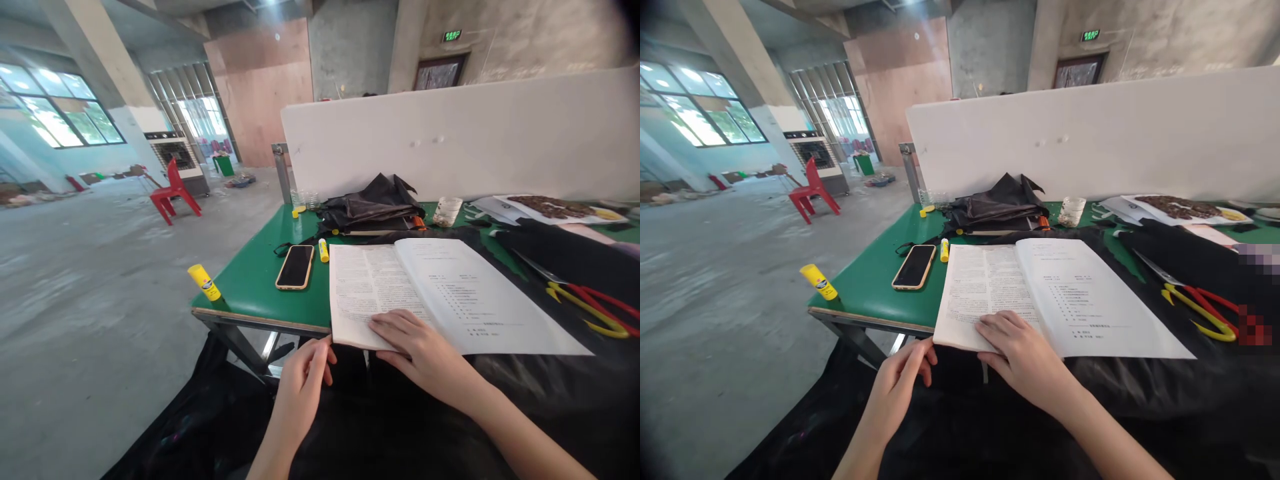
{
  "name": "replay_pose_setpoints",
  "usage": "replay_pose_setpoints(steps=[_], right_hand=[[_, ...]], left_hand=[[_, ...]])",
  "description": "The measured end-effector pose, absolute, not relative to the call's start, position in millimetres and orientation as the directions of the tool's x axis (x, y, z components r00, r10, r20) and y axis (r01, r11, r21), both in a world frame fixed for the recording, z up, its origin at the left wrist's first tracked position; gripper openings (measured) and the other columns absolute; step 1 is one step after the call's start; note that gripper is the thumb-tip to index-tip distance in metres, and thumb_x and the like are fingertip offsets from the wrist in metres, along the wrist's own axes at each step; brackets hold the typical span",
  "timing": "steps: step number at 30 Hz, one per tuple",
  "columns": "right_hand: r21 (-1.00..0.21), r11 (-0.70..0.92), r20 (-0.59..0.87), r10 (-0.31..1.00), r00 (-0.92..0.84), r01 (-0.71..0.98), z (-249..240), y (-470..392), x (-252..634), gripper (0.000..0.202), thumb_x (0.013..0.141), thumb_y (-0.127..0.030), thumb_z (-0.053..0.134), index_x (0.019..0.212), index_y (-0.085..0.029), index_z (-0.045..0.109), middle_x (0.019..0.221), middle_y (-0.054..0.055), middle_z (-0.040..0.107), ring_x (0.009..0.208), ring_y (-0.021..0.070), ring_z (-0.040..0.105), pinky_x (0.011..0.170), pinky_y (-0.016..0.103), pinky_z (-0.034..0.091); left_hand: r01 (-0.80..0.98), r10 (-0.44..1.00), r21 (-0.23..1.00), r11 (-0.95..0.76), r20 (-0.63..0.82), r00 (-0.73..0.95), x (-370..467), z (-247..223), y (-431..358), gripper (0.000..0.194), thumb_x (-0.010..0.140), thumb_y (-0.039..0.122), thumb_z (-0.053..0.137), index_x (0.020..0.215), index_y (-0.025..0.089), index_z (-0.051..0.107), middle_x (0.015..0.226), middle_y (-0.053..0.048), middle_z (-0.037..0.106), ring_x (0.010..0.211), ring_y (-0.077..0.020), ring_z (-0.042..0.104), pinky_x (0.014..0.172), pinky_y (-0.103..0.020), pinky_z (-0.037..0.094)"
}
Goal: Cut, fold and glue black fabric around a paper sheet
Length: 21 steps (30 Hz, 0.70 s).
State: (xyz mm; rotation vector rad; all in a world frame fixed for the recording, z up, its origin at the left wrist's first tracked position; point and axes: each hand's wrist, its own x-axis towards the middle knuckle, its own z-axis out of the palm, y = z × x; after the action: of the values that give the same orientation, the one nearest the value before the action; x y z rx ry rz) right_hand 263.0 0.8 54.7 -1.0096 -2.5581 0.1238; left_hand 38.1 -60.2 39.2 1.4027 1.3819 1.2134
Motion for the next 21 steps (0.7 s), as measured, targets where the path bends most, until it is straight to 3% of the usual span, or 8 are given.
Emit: replay_pose_setpoints(steps=[7,12,18,21], right_hand=[[-0.389,0.69,0.274,0.72,-0.638,0.611,51,10,278,0.039,0.091,-0.034,0.044,0.129,-0.028,0.046,0.128,0.003,0.052,0.12,0.019,0.042,0.097,0.043,0.044],[-0.451,0.673,0.279,0.731,-0.623,0.587,54,12,279,0.037,0.091,-0.034,0.042,0.128,-0.029,0.047,0.125,0.003,0.054,0.118,0.0196,0.045,0.095,0.045,0.045],[-0.42,0.686,0.331,0.726,-0.603,0.595,55,8,277,0.037,0.091,-0.031,0.042,0.128,-0.029,0.047,0.122,0.002,0.057,0.117,0.0201,0.046,0.092,0.045,0.047],[-0.34,0.711,0.385,0.703,-0.599,0.616,55,5,274,0.038,0.088,-0.028,0.047,0.126,-0.027,0.049,0.12,0.004,0.058,0.114,0.021,0.048,0.09,0.045,0.048]], left_hand=[[0.351,0.981,0.931,-0.101,0.151,-0.119,41,32,-50,0.031,0.09,0.037,0.04,0.105,0.018,0.06,0.079,-0.003,0.059,0.058,-0.0123,0.054,0.057,-0.024,0.045],[0.522,0.924,0.814,-0.254,0.363,-0.117,41,32,-47,0.024,0.09,0.027,0.041,0.1,0.02,0.061,0.101,-0.007,0.06,0.094,-0.0188,0.057,0.081,-0.03,0.047],[0.659,0.872,0.643,-0.39,0.489,0.039,45,34,-41,0.023,0.088,0.019,0.044,0.099,0.021,0.065,0.101,-0.006,0.063,0.099,-0.0215,0.055,0.088,-0.039,0.046],[0.64,0.857,0.639,-0.428,0.511,0.063,50,35,-38,0.025,0.087,0.018,0.045,0.102,0.021,0.064,0.105,-0.007,0.064,0.104,-0.0227,0.055,0.09,-0.041,0.046]])
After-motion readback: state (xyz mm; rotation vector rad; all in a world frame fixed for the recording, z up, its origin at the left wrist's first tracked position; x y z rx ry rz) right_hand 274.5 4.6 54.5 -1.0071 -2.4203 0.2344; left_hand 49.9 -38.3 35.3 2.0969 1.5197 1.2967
